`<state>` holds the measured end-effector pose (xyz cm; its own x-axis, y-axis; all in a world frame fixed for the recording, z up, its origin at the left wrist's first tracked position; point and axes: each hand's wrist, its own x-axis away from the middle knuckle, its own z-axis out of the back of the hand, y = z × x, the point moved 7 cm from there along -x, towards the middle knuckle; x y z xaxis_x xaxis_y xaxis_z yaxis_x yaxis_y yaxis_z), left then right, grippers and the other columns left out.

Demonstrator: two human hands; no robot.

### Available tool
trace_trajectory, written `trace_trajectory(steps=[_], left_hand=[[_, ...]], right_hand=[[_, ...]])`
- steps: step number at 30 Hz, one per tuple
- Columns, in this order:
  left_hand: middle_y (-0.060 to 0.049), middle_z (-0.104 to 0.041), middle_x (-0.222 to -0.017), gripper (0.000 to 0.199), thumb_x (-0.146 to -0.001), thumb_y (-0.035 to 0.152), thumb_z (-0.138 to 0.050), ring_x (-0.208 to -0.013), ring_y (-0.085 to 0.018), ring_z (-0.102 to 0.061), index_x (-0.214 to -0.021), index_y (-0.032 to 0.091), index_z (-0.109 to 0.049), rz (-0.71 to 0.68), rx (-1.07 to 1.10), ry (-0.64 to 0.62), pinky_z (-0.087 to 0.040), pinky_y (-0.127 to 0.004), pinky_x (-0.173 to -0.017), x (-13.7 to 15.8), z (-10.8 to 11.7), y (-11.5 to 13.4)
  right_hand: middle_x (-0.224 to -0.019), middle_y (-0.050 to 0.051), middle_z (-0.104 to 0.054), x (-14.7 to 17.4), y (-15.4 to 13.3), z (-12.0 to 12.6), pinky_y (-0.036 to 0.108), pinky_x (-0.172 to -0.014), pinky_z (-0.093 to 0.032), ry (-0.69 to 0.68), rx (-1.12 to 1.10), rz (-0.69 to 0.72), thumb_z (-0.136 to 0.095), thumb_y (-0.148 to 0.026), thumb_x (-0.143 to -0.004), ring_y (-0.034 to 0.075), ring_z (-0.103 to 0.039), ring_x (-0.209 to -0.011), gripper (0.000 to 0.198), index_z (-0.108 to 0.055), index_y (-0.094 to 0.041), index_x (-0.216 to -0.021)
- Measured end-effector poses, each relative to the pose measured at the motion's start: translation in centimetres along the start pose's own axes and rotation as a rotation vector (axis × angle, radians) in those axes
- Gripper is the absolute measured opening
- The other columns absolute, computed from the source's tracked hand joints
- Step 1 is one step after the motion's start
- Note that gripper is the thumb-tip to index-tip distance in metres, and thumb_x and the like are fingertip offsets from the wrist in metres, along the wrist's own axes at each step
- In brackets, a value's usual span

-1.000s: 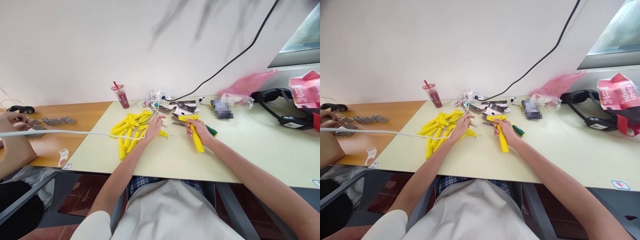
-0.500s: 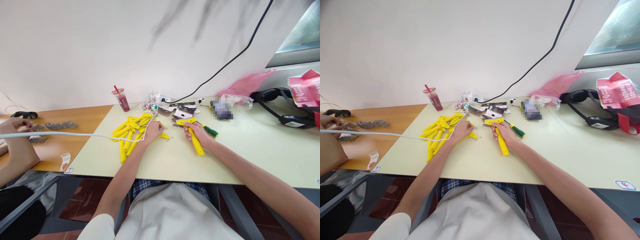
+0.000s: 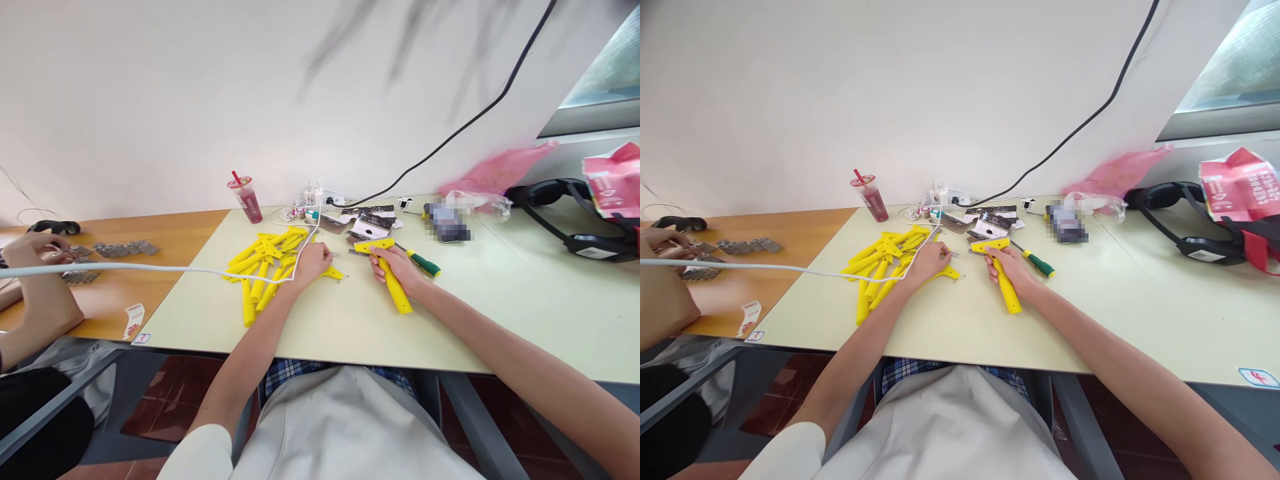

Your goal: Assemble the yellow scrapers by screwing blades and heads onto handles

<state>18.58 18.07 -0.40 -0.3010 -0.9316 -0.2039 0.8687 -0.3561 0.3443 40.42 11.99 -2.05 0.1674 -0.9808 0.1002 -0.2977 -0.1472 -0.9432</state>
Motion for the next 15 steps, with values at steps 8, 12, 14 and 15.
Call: trace_trajectory(steps=[8, 12, 14, 15], left_hand=[[-0.009, -0.079, -0.1, 0.01, -0.097, 0.026, -0.069, -0.097, -0.026, -0.072, -0.095, 0.019, -0.076, -0.04, 0.186, -0.067, -0.056, -0.038, -0.094, 1.2, 1.8, 1.0], [-0.004, -0.072, -0.086, 0.02, -0.098, 0.038, -0.071, -0.085, -0.021, -0.065, -0.094, 0.019, -0.076, -0.073, 0.385, -0.084, -0.052, -0.034, -0.083, 1.7, 2.6, 1.5], [-0.001, -0.065, -0.077, 0.027, -0.098, 0.046, -0.072, -0.075, -0.018, -0.058, -0.095, 0.019, -0.075, -0.068, 0.522, -0.108, -0.048, -0.031, -0.074, 1.8, 2.5, 1.7], [0.001, -0.061, -0.073, 0.03, -0.098, 0.049, -0.071, -0.07, -0.016, -0.054, -0.096, 0.02, -0.075, -0.057, 0.593, -0.122, -0.045, -0.031, -0.069, 1.9, 2.4, 1.8]], right_hand=[[-0.069, -0.001, -0.057, -0.1, 0.0, 0.1, 0.027, -0.042, -0.043, -0.004, -0.008, 0.006, -0.094, -0.049, -0.084, 0.01, -0.045, -0.05, 0.043, -0.061, -0.022, -0.077], [-0.069, -0.001, -0.059, -0.1, 0.0, 0.4, 0.027, -0.042, -0.045, 0.014, -0.008, -0.005, -0.093, -0.048, -0.086, 0.011, -0.046, -0.05, 0.043, -0.059, -0.023, -0.077], [-0.069, -0.001, -0.059, -0.1, -0.1, 0.4, 0.026, -0.041, -0.046, 0.028, -0.029, -0.007, -0.093, -0.044, -0.087, 0.011, -0.046, -0.051, 0.041, -0.06, -0.023, -0.076], [-0.07, 0.0, -0.061, -0.1, -0.1, 0.5, 0.026, -0.04, -0.046, 0.046, -0.046, -0.01, -0.093, -0.041, -0.088, 0.012, -0.049, -0.052, 0.037, -0.062, -0.023, -0.077]])
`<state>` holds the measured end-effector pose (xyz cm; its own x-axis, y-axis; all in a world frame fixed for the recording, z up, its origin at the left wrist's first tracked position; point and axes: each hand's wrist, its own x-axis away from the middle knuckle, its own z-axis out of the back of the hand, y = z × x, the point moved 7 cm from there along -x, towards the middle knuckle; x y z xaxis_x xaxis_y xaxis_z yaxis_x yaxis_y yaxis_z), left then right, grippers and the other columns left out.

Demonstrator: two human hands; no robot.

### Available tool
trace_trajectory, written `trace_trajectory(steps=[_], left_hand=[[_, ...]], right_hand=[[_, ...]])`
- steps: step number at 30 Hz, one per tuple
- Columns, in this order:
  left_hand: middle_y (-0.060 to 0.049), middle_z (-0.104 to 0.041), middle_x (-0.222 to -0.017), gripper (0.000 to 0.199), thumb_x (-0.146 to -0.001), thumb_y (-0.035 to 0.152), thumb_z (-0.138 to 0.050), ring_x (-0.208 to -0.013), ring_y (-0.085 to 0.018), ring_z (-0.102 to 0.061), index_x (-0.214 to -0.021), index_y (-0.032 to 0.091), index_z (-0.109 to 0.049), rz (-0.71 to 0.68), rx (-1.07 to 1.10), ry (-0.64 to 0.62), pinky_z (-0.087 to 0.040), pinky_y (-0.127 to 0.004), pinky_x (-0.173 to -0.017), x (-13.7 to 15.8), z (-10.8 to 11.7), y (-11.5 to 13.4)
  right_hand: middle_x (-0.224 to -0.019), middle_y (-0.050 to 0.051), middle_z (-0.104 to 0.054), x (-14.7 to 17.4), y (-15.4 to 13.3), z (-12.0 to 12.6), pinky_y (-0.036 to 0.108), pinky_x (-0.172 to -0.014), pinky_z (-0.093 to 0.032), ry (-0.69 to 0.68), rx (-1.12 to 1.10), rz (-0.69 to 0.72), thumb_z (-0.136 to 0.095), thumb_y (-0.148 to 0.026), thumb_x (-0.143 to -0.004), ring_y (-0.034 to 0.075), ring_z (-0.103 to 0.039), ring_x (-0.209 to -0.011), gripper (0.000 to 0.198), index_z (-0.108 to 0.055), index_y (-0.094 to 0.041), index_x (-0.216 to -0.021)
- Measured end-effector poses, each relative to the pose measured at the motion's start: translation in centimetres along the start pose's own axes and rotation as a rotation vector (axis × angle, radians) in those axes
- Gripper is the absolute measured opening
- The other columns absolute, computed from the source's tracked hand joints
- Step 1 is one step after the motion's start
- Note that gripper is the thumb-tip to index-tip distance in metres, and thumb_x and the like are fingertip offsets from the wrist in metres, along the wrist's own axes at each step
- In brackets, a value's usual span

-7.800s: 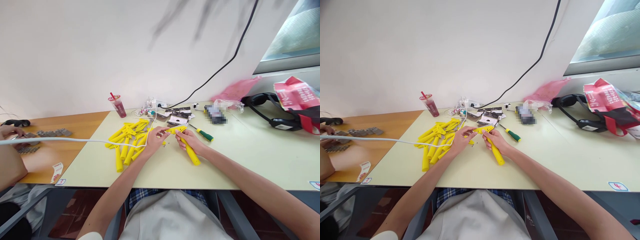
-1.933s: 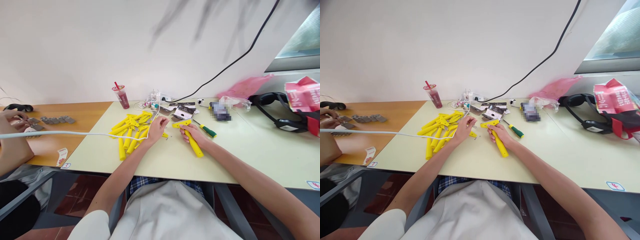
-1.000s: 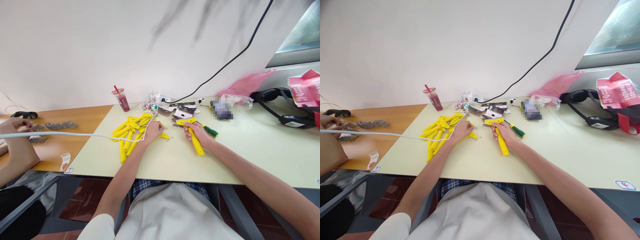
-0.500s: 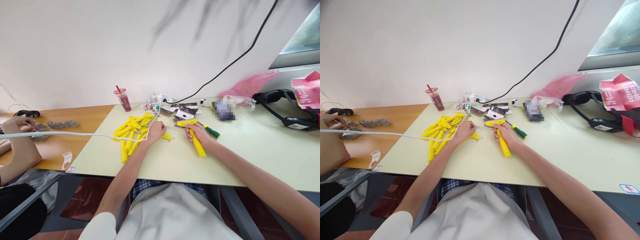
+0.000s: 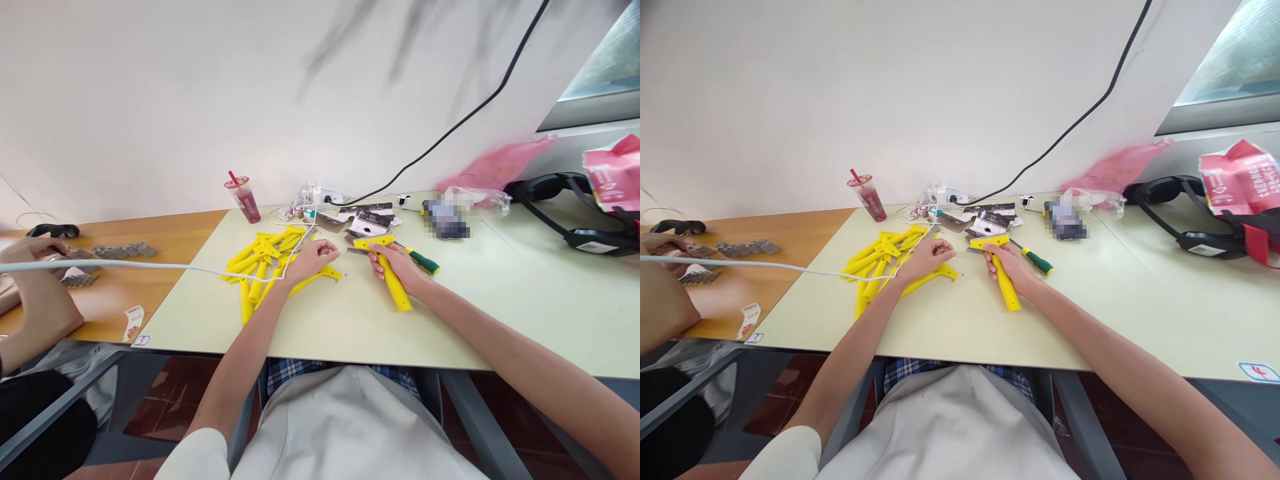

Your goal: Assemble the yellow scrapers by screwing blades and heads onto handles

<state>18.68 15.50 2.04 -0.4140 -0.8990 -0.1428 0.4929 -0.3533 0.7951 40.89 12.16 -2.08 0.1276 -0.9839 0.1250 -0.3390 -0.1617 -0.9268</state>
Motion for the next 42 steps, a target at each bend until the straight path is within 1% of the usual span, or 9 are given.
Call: trace_trajectory(steps=[2, 5, 7, 10, 18, 26, 35, 39, 42], left_hand=[[0.002, -0.055, -0.07, 0.034, -0.098, 0.053, -0.07, -0.065, -0.015, -0.048, -0.099, 0.02, -0.075, 0.019, 0.094, -0.014, -0.039, -0.03, -0.063, 0.0, -0.5, 0.2], [0.003, -0.053, -0.071, 0.026, -0.097, 0.045, -0.07, -0.068, -0.015, -0.048, -0.096, 0.019, -0.074, 0.026, 0.014, -0.014, -0.039, -0.03, -0.065, 0.2, -1.4, 0.7], [0.002, -0.056, -0.074, 0.018, -0.095, 0.037, -0.071, -0.073, -0.016, -0.052, -0.092, 0.019, -0.074, 0.008, -0.116, -0.006, -0.041, -0.029, -0.07, 0.4, -1.9, 1.2], [0.002, -0.058, -0.079, 0.019, -0.096, 0.04, -0.073, -0.077, -0.016, -0.056, -0.097, 0.021, -0.074, -0.021, -0.239, -0.029, -0.042, -0.029, -0.072, 0.7, -2.9, 1.8], [-0.005, -0.074, -0.101, 0.025, -0.098, 0.042, -0.075, -0.094, -0.023, -0.067, -0.112, 0.021, -0.077, -0.155, -0.299, -0.072, -0.049, -0.034, -0.086, 1.3, -5.1, 2.8], [-0.006, -0.079, -0.1, 0.01, -0.101, 0.026, -0.073, -0.094, -0.023, -0.07, -0.104, 0.019, -0.08, -0.237, -0.305, -0.136, -0.051, -0.035, -0.091, 0.8, -6.6, 3.2], [-0.01, -0.077, -0.105, 0.011, -0.105, 0.022, -0.066, -0.106, -0.027, -0.069, -0.099, 0.018, -0.073, -0.215, -0.392, -0.136, -0.051, -0.041, -0.104, 0.4, -6.7, 2.4], [-0.007, -0.072, -0.1, 0.01, -0.106, 0.025, -0.067, -0.1, -0.024, -0.065, -0.098, 0.019, -0.069, -0.151, -0.205, -0.057, -0.051, -0.037, -0.098, 0.3, -5.4, 2.1], [-0.001, -0.062, -0.086, 0.016, -0.108, 0.03, -0.066, -0.078, -0.016, -0.055, -0.097, 0.019, -0.066, 0.015, 0.247, 0.011, -0.047, -0.028, -0.076, 0.1, -3.9, 1.2]], right_hand=[[-0.077, 0.004, -0.069, 0.0, 0.1, 0.3, 0.025, -0.042, -0.053, 0.068, -0.044, -0.024, -0.091, -0.033, -0.09, 0.015, -0.061, -0.06, 0.026, -0.068, -0.022, -0.083], [-0.097, 0.011, -0.082, 0.0, 0.5, 0.5, 0.03, -0.061, -0.069, 0.154, -0.097, -0.089, -0.083, -0.024, -0.096, 0.022, -0.078, -0.08, 0.008, -0.076, -0.021, -0.099], [-0.103, 0.013, -0.084, 0.0, 0.7, 0.3, 0.032, -0.073, -0.073, 0.156, -0.107, -0.114, -0.077, -0.021, -0.102, 0.023, -0.082, -0.087, 0.003, -0.077, -0.02, -0.104], [-0.103, 0.014, -0.086, -0.1, 0.9, 0.0, 0.031, -0.076, -0.073, 0.135, -0.114, -0.106, -0.069, -0.018, -0.106, 0.023, -0.084, -0.089, 0.007, -0.076, -0.019, -0.106], [-0.097, 0.011, -0.086, -0.2, 0.9, 0.1, 0.028, -0.073, -0.072, 0.162, -0.118, -0.087, -0.066, -0.016, -0.108, 0.021, -0.083, -0.086, 0.012, -0.076, -0.02, -0.102], [-0.081, 0.005, -0.074, -0.8, 1.3, 0.6, 0.022, -0.062, -0.065, 0.124, -0.101, -0.045, -0.08, -0.023, -0.1, 0.015, -0.069, -0.068, 0.015, -0.072, -0.02, -0.088], [-0.08, 0.003, -0.067, -0.7, 1.0, 0.1, 0.023, -0.061, -0.062, 0.047, -0.117, -0.023, -0.085, -0.025, -0.094, 0.014, -0.062, -0.068, 0.018, -0.069, -0.02, -0.087], [-0.08, 0.002, -0.066, -0.5, 0.8, 0.1, 0.023, -0.059, -0.061, 0.047, -0.116, -0.023, -0.085, -0.025, -0.093, 0.013, -0.06, -0.067, 0.018, -0.069, -0.02, -0.086], [-0.08, 0.002, -0.065, -0.4, 0.7, 0.2, 0.023, -0.06, -0.061, 0.06, -0.1, -0.025, -0.087, -0.027, -0.092, 0.013, -0.06, -0.066, 0.02, -0.069, -0.02, -0.085]])
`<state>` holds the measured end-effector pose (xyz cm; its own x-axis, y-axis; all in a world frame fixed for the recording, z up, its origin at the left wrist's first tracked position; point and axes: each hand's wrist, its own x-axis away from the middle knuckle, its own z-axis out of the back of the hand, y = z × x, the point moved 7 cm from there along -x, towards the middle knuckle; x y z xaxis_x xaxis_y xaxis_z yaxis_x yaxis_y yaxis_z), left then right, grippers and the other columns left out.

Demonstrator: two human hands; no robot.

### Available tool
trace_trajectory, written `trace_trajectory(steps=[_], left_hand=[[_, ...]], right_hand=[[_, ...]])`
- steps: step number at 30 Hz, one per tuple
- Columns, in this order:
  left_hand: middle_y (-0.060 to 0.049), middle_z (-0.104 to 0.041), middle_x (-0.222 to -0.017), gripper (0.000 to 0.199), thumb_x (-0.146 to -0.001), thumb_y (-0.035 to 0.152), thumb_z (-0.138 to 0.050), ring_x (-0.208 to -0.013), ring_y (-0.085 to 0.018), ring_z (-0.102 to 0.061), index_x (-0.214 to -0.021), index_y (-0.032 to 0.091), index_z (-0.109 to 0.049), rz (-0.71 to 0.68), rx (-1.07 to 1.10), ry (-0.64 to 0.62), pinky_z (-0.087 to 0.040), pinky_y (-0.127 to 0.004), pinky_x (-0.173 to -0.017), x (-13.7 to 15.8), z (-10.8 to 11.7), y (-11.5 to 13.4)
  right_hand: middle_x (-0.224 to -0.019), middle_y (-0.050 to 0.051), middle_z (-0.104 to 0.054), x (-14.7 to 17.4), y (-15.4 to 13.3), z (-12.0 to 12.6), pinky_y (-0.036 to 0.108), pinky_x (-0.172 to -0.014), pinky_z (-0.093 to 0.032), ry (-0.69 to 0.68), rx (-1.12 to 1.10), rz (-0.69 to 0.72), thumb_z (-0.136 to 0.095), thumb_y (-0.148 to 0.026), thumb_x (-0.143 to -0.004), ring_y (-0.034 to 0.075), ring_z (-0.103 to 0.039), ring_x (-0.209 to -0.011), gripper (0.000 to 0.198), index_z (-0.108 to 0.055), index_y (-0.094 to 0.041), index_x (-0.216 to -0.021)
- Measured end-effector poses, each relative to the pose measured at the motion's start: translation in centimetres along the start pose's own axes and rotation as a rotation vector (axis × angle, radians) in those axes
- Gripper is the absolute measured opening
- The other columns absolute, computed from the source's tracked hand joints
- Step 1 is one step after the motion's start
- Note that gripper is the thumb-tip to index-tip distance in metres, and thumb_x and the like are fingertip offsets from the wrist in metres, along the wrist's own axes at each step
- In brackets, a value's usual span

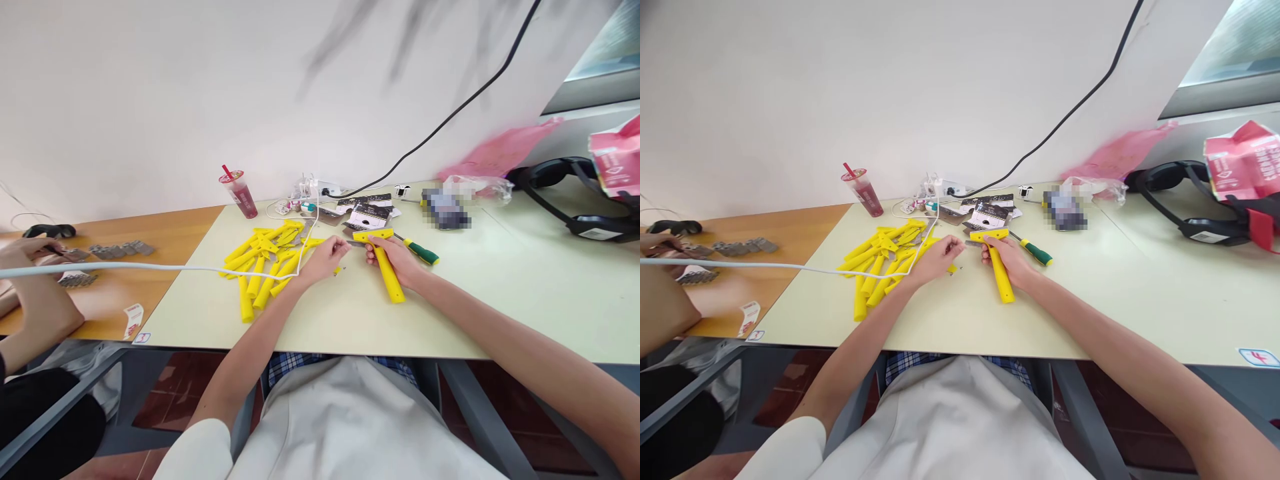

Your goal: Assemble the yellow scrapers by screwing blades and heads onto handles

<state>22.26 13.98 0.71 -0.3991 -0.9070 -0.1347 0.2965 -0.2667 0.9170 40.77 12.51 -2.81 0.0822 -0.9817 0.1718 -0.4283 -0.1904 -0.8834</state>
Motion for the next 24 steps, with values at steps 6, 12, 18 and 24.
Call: trace_trajectory(steps=[6, 12, 18, 24], left_hand=[[-0.005, -0.065, -0.093, 0.014, -0.104, 0.019, -0.073, -0.082, -0.011, -0.063, -0.092, 0.015, -0.065, 0.285, 1.002, -0.029, -0.05, -0.021, -0.072, 0.1, 0.8, -0.2], [-0.007, -0.067, -0.096, 0.012, -0.105, 0.01, -0.061, -0.083, -0.01, -0.064, -0.099, 0.014, -0.069, 0.355, 1.048, -0.005, -0.053, -0.02, -0.074, 0.1, 0.6, -0.4], [0.004, -0.044, -0.07, 0.03, -0.094, 0.047, -0.081, -0.063, -0.011, -0.039, -0.096, 0.018, -0.073, 0.143, 0.229, 0.013, -0.035, -0.028, -0.061, 0.3, 2.0, -0.2], [0.008, -0.028, -0.068, 0.049, -0.08, 0.062, -0.089, -0.062, -0.011, -0.028, -0.1, 0.019, -0.077, 0.036, -0.198, -0.187, -0.023, -0.028, -0.062, 0.9, 2.3, -0.1]], right_hand=[[-0.079, 0.002, -0.065, 0.0, -0.1, 0.1, 0.023, -0.059, -0.06, 0.014, 0.012, 0.0, -0.088, -0.028, -0.091, 0.013, -0.059, -0.066, 0.021, -0.07, -0.018, -0.085], [-0.078, 0.001, -0.065, 0.1, -0.1, 0.0, 0.022, -0.057, -0.059, 0.012, 0.003, -0.001, -0.088, -0.027, -0.089, 0.013, -0.058, -0.065, 0.021, -0.069, -0.019, -0.086], [-0.079, 0.001, -0.065, 0.0, -0.1, 0.0, 0.024, -0.059, -0.06, -0.017, 0.018, 0.016, -0.092, -0.029, -0.087, 0.014, -0.059, -0.065, 0.026, -0.067, -0.021, -0.09], [-0.08, 0.002, -0.065, 0.0, 0.0, -0.1, 0.023, -0.06, -0.06, -0.027, 0.027, 0.014, -0.091, -0.03, -0.087, 0.013, -0.059, -0.066, 0.025, -0.068, -0.021, -0.087]])
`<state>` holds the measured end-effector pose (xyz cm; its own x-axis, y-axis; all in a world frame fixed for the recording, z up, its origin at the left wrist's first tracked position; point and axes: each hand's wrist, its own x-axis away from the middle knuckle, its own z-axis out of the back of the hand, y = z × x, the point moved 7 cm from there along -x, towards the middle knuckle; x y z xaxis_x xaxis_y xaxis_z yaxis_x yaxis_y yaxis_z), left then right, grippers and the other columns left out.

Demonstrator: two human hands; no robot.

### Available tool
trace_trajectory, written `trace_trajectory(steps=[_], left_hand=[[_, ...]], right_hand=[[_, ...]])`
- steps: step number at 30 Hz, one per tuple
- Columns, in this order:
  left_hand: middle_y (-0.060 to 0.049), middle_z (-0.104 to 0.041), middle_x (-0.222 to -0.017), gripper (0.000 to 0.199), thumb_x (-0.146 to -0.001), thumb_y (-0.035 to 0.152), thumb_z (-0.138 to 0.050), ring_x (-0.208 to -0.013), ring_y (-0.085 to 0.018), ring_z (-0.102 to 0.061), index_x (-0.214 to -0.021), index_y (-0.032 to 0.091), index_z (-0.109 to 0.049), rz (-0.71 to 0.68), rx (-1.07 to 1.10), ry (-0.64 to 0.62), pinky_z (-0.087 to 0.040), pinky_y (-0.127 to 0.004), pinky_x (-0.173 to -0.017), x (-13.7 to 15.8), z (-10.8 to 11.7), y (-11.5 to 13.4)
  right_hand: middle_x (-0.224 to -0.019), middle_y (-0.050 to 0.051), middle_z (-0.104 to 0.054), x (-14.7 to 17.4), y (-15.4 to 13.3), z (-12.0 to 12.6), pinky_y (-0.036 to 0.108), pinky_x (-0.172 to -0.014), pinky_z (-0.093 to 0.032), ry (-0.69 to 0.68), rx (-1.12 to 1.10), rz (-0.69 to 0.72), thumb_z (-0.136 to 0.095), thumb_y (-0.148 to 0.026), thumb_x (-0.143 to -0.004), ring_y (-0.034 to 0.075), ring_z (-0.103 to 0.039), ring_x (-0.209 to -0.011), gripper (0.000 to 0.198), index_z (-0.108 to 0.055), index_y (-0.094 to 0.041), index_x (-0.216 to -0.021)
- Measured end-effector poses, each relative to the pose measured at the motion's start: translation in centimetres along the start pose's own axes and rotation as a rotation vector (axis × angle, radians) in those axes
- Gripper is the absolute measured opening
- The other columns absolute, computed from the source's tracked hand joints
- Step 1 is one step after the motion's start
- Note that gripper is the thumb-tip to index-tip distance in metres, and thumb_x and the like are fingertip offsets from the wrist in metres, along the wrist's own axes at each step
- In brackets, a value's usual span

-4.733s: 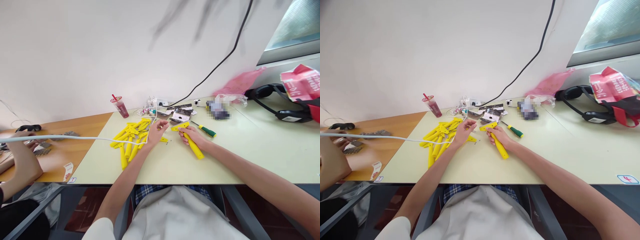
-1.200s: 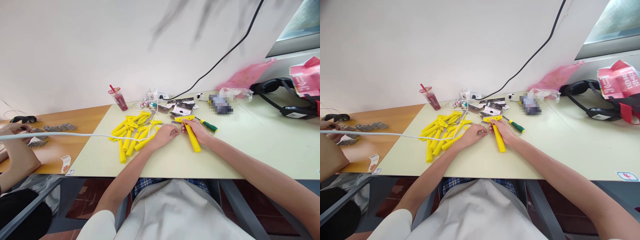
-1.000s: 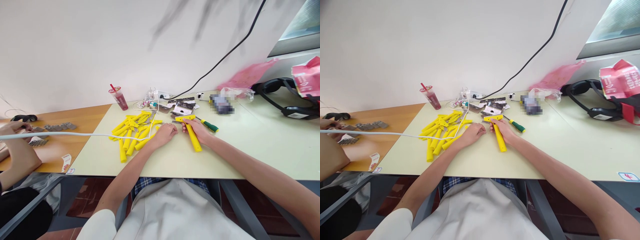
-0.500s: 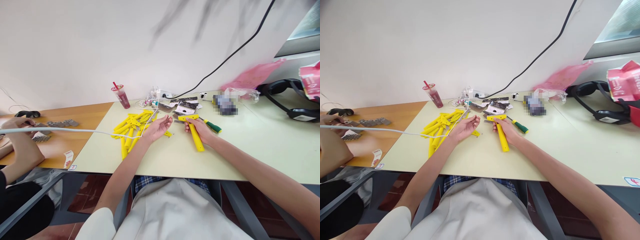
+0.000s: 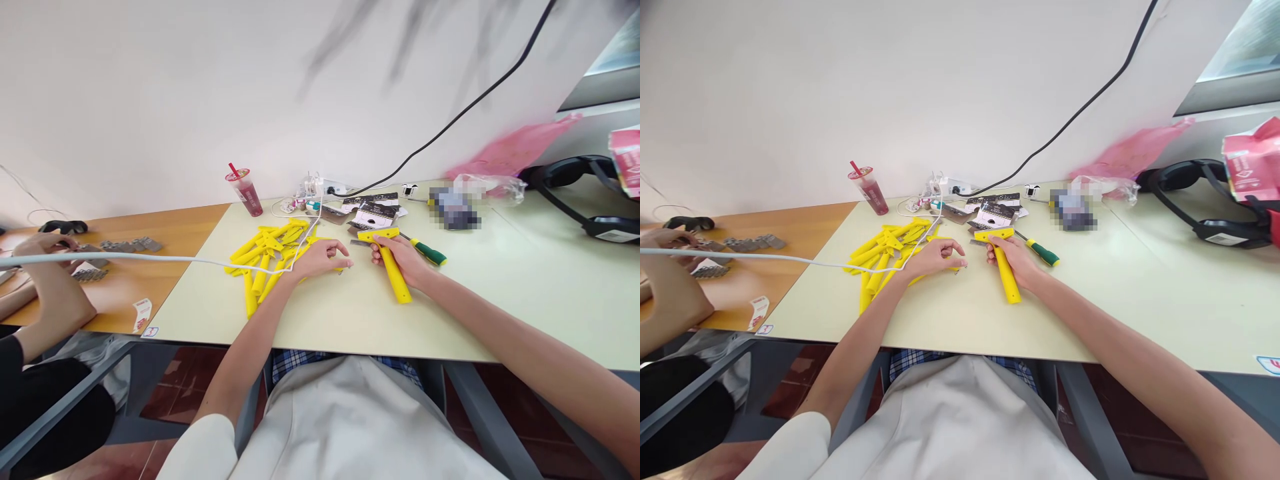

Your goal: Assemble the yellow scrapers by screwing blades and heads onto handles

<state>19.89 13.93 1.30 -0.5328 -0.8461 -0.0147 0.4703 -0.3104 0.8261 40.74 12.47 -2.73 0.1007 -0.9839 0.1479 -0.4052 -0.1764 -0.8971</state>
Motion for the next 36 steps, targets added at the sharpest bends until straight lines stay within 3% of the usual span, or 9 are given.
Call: trace_trajectory(steps=[6, 10, 18, 28, 32, 36], left_hand=[[0.008, -0.031, -0.065, 0.04, -0.091, 0.059, -0.076, -0.062, -0.013, -0.03, -0.095, 0.019, -0.074, -0.01, -0.081, 0.106, -0.026, -0.03, -0.063, -0.4, 1.0, -0.6], [0.005, -0.043, -0.069, 0.024, -0.091, 0.044, -0.075, -0.068, -0.014, -0.043, -0.093, 0.02, -0.077, -0.079, -0.175, 0.15, -0.036, -0.03, -0.071, -0.3, 0.7, 0.4], [-0.002, -0.068, -0.085, 0.017, -0.089, 0.037, -0.082, -0.082, -0.021, -0.062, -0.095, 0.021, -0.081, -0.046, -0.358, 0.046, -0.047, -0.033, -0.078, -0.7, -2.1, 0.8], [-0.002, -0.066, -0.077, 0.03, -0.096, 0.049, -0.078, -0.078, -0.021, -0.062, -0.086, 0.021, -0.075, -0.037, -0.344, -0.018, -0.045, -0.033, -0.074, -1.2, -2.2, -0.7], [0.0, -0.062, -0.075, 0.043, -0.096, 0.062, -0.076, -0.073, -0.018, -0.055, -0.086, 0.02, -0.069, 0.001, -0.22, 0.021, -0.042, -0.032, -0.069, -1.1, -1.9, -0.9], [0.0, -0.057, -0.081, 0.05, -0.1, 0.068, -0.068, -0.071, -0.013, -0.048, -0.089, 0.021, -0.06, 0.026, 0.238, 0.125, -0.041, -0.028, -0.066, -0.9, -0.5, -0.3]], right_hand=[[-0.079, 0.001, -0.066, 0.1, 0.1, 0.0, 0.023, -0.059, -0.061, 0.008, -0.001, -0.019, -0.09, -0.029, -0.089, 0.014, -0.058, -0.066, 0.024, -0.067, -0.022, -0.085], [-0.079, 0.001, -0.065, 0.1, -0.1, -0.2, 0.024, -0.058, -0.06, -0.001, -0.016, -0.015, -0.09, -0.029, -0.089, 0.014, -0.058, -0.065, 0.025, -0.067, -0.022, -0.087], [-0.079, 0.002, -0.065, 0.1, 0.0, -0.1, 0.023, -0.058, -0.059, 0.0, -0.013, -0.02, -0.087, -0.026, -0.091, 0.013, -0.058, -0.065, 0.021, -0.068, -0.021, -0.086], [-0.078, 0.001, -0.065, 0.1, -0.1, -0.1, 0.023, -0.058, -0.06, -0.017, -0.004, -0.019, -0.089, -0.026, -0.089, 0.013, -0.058, -0.064, 0.023, -0.067, -0.022, -0.088], [-0.079, 0.001, -0.065, 0.2, -0.1, -0.2, 0.024, -0.058, -0.06, -0.01, 0.001, -0.022, -0.09, -0.027, -0.089, 0.013, -0.058, -0.065, 0.024, -0.066, -0.022, -0.088], [-0.079, 0.001, -0.065, 0.2, -0.1, -0.2, 0.025, -0.057, -0.06, 0.002, 0.004, -0.014, -0.091, -0.029, -0.088, 0.014, -0.059, -0.065, 0.025, -0.066, -0.022, -0.089]])
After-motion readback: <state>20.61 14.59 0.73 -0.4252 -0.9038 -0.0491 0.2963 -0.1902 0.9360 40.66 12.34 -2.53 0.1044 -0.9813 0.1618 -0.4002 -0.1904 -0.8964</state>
